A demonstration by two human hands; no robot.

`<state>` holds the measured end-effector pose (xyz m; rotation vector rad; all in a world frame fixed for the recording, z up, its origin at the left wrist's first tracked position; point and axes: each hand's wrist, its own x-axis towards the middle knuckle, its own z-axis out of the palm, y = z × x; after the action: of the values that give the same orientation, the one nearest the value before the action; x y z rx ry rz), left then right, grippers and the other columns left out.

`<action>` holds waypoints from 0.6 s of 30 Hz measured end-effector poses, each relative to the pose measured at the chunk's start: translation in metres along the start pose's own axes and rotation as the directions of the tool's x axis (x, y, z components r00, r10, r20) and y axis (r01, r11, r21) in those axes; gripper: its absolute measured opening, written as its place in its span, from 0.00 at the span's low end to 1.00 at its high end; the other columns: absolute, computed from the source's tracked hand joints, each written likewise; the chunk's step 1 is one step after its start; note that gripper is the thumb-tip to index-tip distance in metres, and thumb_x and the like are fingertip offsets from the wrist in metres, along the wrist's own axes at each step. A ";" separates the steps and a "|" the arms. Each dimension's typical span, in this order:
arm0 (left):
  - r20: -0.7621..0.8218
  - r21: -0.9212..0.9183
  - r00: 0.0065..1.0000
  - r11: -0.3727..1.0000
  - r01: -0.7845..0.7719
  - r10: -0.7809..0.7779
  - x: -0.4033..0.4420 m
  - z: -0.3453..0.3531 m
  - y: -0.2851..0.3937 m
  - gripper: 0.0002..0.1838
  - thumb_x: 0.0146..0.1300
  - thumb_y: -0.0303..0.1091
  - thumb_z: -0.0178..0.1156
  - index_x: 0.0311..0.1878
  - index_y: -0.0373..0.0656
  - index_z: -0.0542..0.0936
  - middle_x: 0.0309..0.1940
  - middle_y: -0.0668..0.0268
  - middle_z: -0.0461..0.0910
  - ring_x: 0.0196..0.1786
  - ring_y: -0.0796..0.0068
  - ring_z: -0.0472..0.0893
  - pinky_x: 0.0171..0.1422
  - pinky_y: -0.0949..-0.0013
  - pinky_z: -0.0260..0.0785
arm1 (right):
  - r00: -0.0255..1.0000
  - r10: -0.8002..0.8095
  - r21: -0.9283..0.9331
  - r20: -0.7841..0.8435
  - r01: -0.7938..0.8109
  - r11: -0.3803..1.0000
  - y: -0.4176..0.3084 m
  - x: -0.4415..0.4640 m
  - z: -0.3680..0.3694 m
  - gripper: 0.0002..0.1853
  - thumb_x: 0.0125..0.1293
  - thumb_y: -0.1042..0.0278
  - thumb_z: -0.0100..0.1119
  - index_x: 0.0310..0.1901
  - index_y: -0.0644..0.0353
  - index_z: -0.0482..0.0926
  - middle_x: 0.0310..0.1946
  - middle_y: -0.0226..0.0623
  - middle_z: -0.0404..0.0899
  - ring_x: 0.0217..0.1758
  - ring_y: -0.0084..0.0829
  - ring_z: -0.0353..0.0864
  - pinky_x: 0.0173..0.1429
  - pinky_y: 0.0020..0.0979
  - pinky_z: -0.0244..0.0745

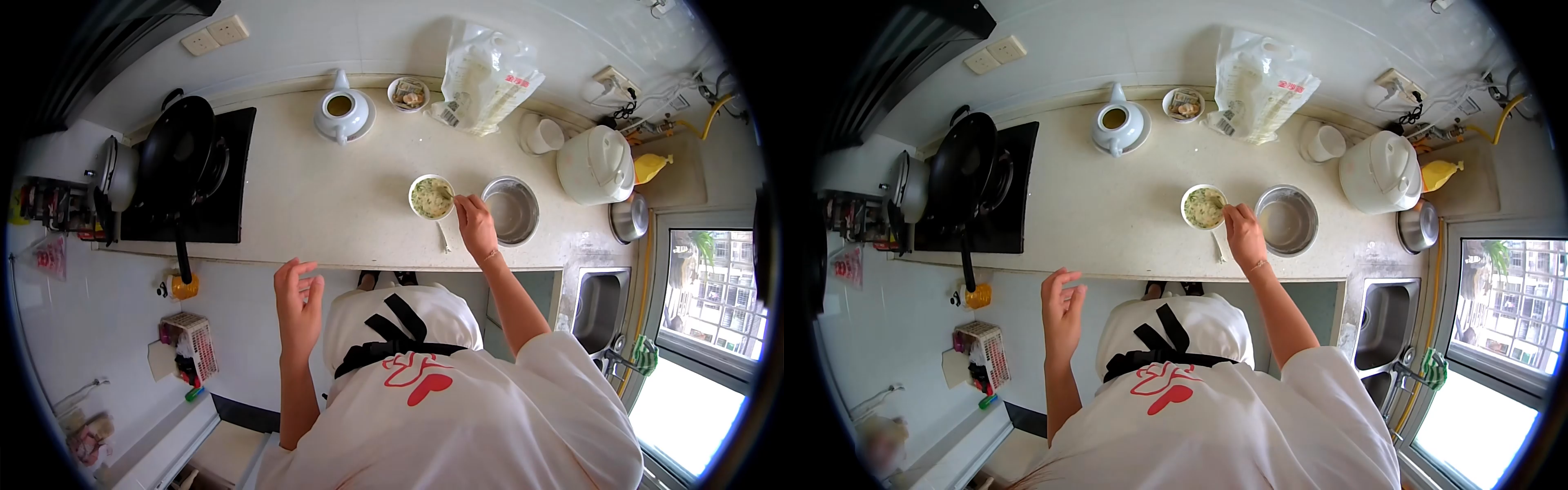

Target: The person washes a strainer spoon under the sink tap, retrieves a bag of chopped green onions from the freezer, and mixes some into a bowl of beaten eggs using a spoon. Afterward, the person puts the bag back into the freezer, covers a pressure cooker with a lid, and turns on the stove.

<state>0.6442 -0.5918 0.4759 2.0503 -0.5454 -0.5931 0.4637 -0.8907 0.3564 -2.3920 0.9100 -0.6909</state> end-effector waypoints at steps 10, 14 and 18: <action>-0.003 0.024 1.000 1.000 0.019 -0.019 -0.005 -0.004 -0.006 0.12 0.69 0.32 0.56 0.53 0.43 0.75 0.62 0.55 0.65 0.48 0.67 0.78 0.54 0.66 0.72 | 0.543 0.817 0.613 0.193 -0.717 0.331 0.028 -0.016 0.046 0.11 0.65 0.69 0.55 0.35 0.69 0.84 0.22 0.38 0.82 0.23 0.23 0.81 0.30 0.23 0.75; -0.011 0.021 1.000 1.000 0.020 -0.020 -0.005 -0.004 -0.005 0.12 0.69 0.32 0.56 0.53 0.43 0.75 0.61 0.55 0.65 0.48 0.67 0.78 0.54 0.66 0.73 | 0.534 0.839 0.635 0.102 -0.684 0.359 0.024 -0.006 0.038 0.12 0.66 0.68 0.55 0.36 0.68 0.84 0.22 0.37 0.81 0.24 0.23 0.80 0.31 0.23 0.75; -0.016 0.011 1.000 1.000 0.026 -0.025 -0.004 -0.006 -0.005 0.12 0.69 0.32 0.56 0.53 0.43 0.75 0.61 0.56 0.65 0.48 0.68 0.78 0.53 0.66 0.73 | 0.825 0.552 0.315 -0.126 -0.494 0.811 -0.003 0.010 0.009 0.10 0.66 0.68 0.57 0.38 0.66 0.84 0.26 0.39 0.80 0.25 0.30 0.80 0.32 0.31 0.74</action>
<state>0.6454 -0.5836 0.4750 2.0739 -0.5149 -0.5890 0.4772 -0.8934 0.3539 -1.7238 1.3989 -0.7906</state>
